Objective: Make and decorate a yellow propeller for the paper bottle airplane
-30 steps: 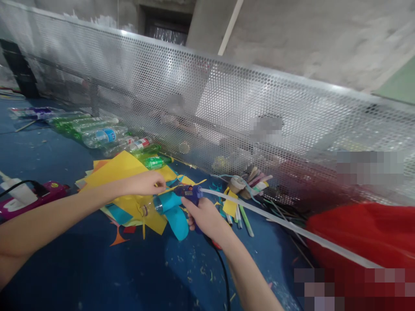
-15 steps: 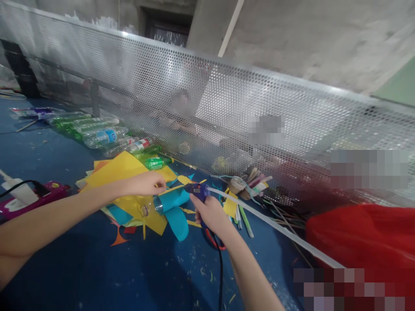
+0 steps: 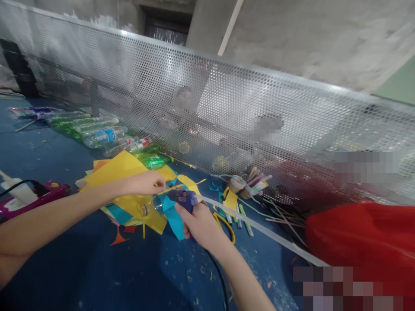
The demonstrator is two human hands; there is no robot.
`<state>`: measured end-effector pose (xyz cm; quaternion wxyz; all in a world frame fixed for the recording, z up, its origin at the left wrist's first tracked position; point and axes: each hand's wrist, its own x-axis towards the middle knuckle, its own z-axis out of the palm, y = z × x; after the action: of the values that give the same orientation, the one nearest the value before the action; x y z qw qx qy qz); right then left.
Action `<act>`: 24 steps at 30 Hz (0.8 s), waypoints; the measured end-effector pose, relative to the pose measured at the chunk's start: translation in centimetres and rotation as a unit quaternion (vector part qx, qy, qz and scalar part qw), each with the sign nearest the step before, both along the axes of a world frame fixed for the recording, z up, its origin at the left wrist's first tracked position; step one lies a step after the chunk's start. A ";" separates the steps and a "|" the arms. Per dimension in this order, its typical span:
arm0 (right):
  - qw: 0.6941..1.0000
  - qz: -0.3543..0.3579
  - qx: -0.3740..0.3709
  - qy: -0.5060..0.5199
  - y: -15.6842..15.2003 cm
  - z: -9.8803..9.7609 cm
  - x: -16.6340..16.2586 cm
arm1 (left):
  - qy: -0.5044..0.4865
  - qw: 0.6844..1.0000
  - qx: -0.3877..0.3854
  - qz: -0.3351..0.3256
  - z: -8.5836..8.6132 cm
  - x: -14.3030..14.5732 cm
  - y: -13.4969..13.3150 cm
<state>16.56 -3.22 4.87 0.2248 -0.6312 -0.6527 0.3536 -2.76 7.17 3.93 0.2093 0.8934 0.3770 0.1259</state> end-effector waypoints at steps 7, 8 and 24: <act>0.999 0.031 -0.009 -0.011 -0.3 -0.3 -0.6 | 0.008 1.000 0.016 0.003 -0.2 0.1 0.2; 0.999 0.029 -0.010 -0.014 -0.3 -0.3 -0.6 | 0.008 1.000 0.016 0.004 -0.2 0.1 0.2; 0.983 -0.094 0.076 0.139 -2.9 0.5 3.6 | -0.012 1.000 -0.008 0.002 0.1 -0.2 -0.1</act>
<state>20.20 -6.07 5.32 0.3928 -0.6153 -0.5781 0.3644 -2.94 7.04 4.03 0.2211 0.8893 0.3772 0.1338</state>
